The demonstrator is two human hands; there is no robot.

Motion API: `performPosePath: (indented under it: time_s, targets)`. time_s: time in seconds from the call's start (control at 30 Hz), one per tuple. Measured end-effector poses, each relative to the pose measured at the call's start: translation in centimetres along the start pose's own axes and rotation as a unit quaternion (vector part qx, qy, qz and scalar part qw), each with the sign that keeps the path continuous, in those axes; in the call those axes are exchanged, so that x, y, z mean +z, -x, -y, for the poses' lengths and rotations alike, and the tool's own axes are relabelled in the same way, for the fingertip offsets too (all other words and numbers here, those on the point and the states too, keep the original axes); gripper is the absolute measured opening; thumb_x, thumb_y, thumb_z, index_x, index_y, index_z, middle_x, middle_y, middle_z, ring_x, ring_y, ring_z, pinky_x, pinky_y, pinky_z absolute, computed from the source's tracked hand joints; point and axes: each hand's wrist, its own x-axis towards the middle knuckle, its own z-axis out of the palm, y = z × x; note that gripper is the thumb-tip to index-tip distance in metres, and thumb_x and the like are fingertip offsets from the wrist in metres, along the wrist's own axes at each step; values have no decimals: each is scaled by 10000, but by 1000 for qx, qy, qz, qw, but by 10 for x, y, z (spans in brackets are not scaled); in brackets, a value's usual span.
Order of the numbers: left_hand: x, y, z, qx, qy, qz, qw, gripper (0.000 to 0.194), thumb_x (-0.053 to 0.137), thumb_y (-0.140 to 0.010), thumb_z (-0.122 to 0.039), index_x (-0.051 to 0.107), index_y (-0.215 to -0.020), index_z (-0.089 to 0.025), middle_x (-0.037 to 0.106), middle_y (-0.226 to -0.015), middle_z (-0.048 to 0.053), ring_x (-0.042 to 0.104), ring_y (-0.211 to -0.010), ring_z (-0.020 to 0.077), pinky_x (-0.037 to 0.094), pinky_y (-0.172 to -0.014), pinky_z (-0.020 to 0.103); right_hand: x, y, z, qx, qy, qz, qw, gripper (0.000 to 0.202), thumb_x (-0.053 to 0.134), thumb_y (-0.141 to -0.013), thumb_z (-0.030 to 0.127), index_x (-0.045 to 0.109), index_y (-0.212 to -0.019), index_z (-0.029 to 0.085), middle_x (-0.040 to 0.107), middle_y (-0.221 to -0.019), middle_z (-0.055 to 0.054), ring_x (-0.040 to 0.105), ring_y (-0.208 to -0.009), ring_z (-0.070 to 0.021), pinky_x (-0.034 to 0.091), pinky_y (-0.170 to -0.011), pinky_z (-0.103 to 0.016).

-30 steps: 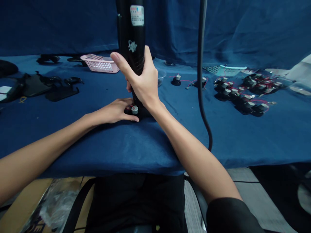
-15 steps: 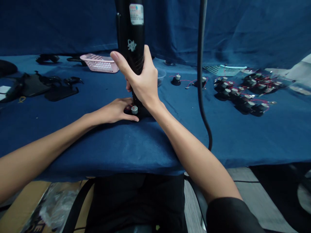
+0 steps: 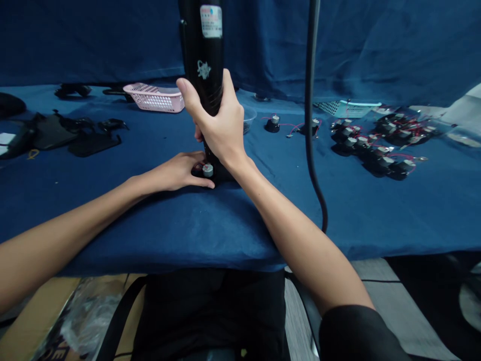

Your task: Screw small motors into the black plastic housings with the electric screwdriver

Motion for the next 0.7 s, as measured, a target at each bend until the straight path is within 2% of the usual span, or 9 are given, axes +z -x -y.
performPosePath:
  time_s: [0.2,0.27,0.4,0.47,0.57,0.7]
  targets:
    - [-1,0,-2,-4,6,5,1000,445,690,-789,-554,540,-940,-163,637,-1000,56,605,-894,213,422,-760,289,-2,0,2,18,4,22,1000,278,531,-930,471,344,-876,273,492,-637,57,515,-450,-105,462,-446,-249]
    - [-2,1,-4,-14,12,10,1000,439,694,-789,-535,547,-972,-164,638,-992,48,603,-880,206,424,-757,289,-3,1,2,13,2,34,999,294,519,-925,520,357,-898,275,499,-652,56,513,-453,-102,458,-451,-245]
    - [-4,1,-6,-32,15,22,999,445,695,-787,-521,549,-1029,-177,628,-1013,38,594,-896,206,428,-756,288,-4,2,0,34,41,44,998,463,504,-843,705,363,-940,275,537,-680,50,531,-472,-91,462,-495,-233]
    - [-4,1,-5,-27,16,20,999,438,696,-788,-517,549,-1022,-178,625,-1011,38,592,-903,206,433,-765,288,-5,2,-1,32,22,42,998,511,521,-804,741,359,-928,272,534,-670,50,541,-477,-92,460,-507,-237]
    - [-2,0,-3,-12,16,10,1000,427,704,-787,-513,544,-983,-169,623,-1001,42,594,-901,207,437,-770,292,-9,0,-4,18,-39,55,998,474,602,-801,670,373,-924,273,537,-674,60,562,-498,-98,472,-534,-247]
    - [0,-1,0,0,17,5,1000,448,715,-784,-523,555,-975,-149,631,-1015,69,601,-903,226,440,-767,307,-24,1,-10,66,-43,135,988,385,642,-818,566,498,-993,254,608,-767,30,633,-681,-131,522,-677,-270]
